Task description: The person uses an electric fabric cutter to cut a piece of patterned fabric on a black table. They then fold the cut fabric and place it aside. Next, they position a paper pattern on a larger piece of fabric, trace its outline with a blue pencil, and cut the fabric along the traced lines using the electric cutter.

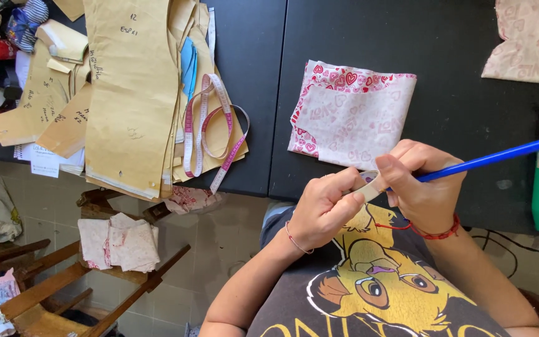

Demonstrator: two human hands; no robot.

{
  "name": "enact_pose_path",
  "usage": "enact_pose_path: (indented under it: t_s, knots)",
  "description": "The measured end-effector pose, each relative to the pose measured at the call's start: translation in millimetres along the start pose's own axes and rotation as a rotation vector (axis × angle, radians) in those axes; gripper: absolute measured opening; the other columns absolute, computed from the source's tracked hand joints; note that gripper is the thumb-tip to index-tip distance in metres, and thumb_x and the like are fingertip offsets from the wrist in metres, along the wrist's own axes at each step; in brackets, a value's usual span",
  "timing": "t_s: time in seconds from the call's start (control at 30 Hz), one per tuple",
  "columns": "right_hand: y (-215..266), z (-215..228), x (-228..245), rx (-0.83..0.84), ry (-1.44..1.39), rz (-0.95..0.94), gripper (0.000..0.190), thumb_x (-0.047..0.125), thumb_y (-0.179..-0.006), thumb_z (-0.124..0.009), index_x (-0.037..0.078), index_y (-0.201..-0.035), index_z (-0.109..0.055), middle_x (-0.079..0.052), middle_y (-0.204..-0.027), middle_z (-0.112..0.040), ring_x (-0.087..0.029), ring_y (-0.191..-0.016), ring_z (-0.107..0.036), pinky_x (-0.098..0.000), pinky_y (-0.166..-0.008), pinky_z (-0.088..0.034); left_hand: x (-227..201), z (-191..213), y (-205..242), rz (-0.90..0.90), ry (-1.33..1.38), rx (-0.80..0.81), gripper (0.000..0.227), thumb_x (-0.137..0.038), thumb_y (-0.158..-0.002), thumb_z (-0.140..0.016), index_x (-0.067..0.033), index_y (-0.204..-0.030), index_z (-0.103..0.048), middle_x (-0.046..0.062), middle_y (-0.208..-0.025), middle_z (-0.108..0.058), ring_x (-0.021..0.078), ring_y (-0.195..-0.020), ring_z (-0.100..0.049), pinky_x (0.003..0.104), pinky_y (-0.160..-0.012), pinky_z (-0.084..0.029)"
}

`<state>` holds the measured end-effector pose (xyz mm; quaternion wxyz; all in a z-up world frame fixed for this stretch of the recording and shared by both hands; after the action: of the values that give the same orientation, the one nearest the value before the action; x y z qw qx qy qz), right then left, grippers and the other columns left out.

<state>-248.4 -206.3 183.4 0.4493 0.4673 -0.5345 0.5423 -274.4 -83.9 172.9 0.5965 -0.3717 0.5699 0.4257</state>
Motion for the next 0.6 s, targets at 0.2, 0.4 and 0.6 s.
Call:
enact_pose_path:
  t_s: [0.2, 0.4, 0.6]
  knots:
    - [-5.2, 2.6, -9.6, -0.083, -0.12, -0.071, 0.026, 0.028, -0.085, -0.05, 0.006, -0.077, -0.039, -0.012, -0.075, -0.05, -0.015, -0.049, -0.049, -0.0213, -0.047, -0.04, 1.8, 7.8, -1.1, -0.061, -0.282, -0.135, 0.019, -0.023, -0.082, -0.04, -0.0112, -0.067, -0.038, 0.001, -0.053, -0.036, 0.02, -0.048, -0.034, 0.03, -0.052, -0.029]
    - [-9.7, 3.4, -9.9, 0.082, 0.154, -0.088, 0.012, 0.011, -0.08, -0.056, 0.007, -0.089, -0.064, -0.011, -0.09, -0.065, -0.018, -0.08, -0.061, -0.0305, -0.071, -0.049, 13.7, 6.4, -10.0, -0.148, -0.406, -0.249, 0.021, -0.022, -0.084, -0.045, -0.0116, -0.068, -0.051, 0.007, -0.046, -0.039, 0.0263, -0.046, -0.045, 0.029, -0.049, -0.037]
    - [-8.6, 2.0, -8.7, 0.122, 0.331, 0.06, 0.004, 0.006, -0.077, -0.061, 0.008, -0.076, -0.063, -0.004, -0.078, -0.063, -0.019, -0.07, -0.062, -0.027, -0.067, -0.047, 17.4, 5.3, -10.6, -0.153, -0.521, -0.282, 0.011, -0.017, -0.084, -0.048, -0.0097, -0.076, -0.049, 0.007, -0.048, -0.043, 0.0259, -0.047, -0.05, 0.03, -0.051, -0.038]
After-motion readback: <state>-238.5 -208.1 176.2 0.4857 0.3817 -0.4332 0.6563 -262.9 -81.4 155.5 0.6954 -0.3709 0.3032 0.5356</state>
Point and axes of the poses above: each hand's wrist, its own y-axis away from the middle knuckle, its own z-axis out of the back of the hand, x = y × z, the point moved 4 cm from there along -y, towards the middle knuckle
